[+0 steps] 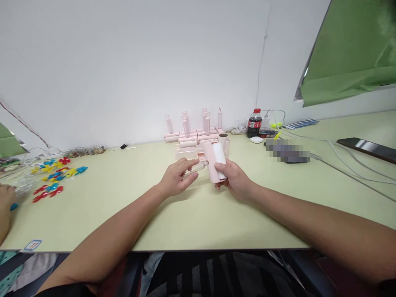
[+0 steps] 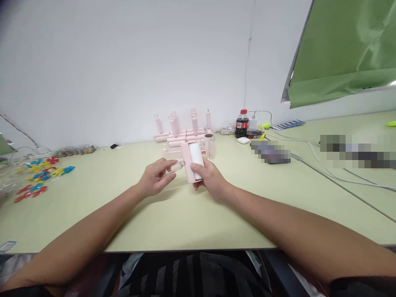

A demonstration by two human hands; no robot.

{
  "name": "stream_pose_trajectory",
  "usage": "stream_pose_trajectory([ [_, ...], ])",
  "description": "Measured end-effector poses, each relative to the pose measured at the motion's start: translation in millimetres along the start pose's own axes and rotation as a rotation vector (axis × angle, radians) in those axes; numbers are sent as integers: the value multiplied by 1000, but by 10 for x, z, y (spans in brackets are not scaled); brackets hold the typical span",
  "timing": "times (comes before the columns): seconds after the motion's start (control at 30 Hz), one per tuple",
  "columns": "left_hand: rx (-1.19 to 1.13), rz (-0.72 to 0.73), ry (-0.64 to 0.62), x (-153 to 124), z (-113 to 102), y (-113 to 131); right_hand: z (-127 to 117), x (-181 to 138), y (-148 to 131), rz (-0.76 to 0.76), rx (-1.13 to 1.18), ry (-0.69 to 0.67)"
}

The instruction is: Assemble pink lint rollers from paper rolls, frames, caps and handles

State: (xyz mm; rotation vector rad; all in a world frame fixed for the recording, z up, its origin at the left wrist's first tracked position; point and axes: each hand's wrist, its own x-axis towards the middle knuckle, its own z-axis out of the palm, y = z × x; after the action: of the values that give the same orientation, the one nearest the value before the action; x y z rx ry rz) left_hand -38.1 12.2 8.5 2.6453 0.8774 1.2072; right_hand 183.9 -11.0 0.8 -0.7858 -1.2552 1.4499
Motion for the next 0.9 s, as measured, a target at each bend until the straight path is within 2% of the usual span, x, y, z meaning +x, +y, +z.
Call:
stream_pose_trajectory([
  [0.2,54,-40,-70,2,-43,-38,-5,7,9,12,-99,29],
  [0.43,43,-67,-223,-15,-100,-36,-10,13,29,165,-265,-26],
  [0.77,4,-69,-166,-45,-51,38,29,-63,29,203,-249,-25],
  [0.9,-254,-184,-116,-51,4,42,37,-82,-35,239,-17,-140],
])
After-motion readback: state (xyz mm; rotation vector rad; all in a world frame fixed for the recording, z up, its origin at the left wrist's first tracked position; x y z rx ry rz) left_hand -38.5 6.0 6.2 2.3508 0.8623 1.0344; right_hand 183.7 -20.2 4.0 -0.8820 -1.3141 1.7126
